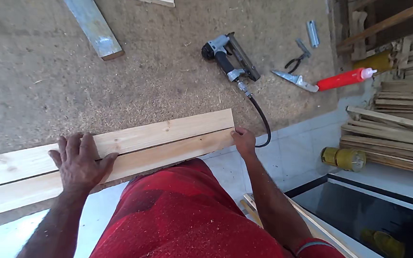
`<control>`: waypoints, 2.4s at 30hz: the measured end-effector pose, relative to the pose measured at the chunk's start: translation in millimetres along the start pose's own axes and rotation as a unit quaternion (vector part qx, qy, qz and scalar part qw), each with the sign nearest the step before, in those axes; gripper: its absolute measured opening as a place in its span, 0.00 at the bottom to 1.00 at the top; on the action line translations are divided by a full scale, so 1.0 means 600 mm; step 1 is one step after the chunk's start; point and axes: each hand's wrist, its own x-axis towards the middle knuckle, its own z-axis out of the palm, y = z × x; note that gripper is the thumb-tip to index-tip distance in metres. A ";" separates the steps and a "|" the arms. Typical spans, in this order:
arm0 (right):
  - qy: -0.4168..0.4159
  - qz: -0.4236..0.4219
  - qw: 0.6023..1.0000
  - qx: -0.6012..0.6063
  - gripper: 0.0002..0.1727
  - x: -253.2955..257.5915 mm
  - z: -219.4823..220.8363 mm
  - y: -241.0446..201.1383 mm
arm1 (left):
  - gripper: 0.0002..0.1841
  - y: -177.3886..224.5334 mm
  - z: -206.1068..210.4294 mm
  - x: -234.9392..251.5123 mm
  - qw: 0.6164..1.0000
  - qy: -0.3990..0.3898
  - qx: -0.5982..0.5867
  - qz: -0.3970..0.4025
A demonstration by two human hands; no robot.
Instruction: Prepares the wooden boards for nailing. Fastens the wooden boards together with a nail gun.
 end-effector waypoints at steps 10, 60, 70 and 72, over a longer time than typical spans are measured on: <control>0.006 -0.021 0.998 -0.062 0.19 0.005 0.001 -0.024 | 0.61 -0.002 -0.009 0.018 0.999 -0.036 0.023 0.027; 0.028 -0.084 0.994 -0.066 0.29 0.041 0.016 -0.056 | 0.49 -0.028 -0.040 0.041 0.979 -0.096 0.003 0.179; 0.120 -0.093 0.988 -0.023 0.41 0.003 0.040 -0.018 | 0.43 0.006 -0.001 0.006 0.995 -0.009 -0.024 0.099; 0.112 -0.102 0.987 -0.050 0.31 0.024 0.045 -0.027 | 0.44 0.001 0.001 0.008 0.994 -0.011 -0.013 0.106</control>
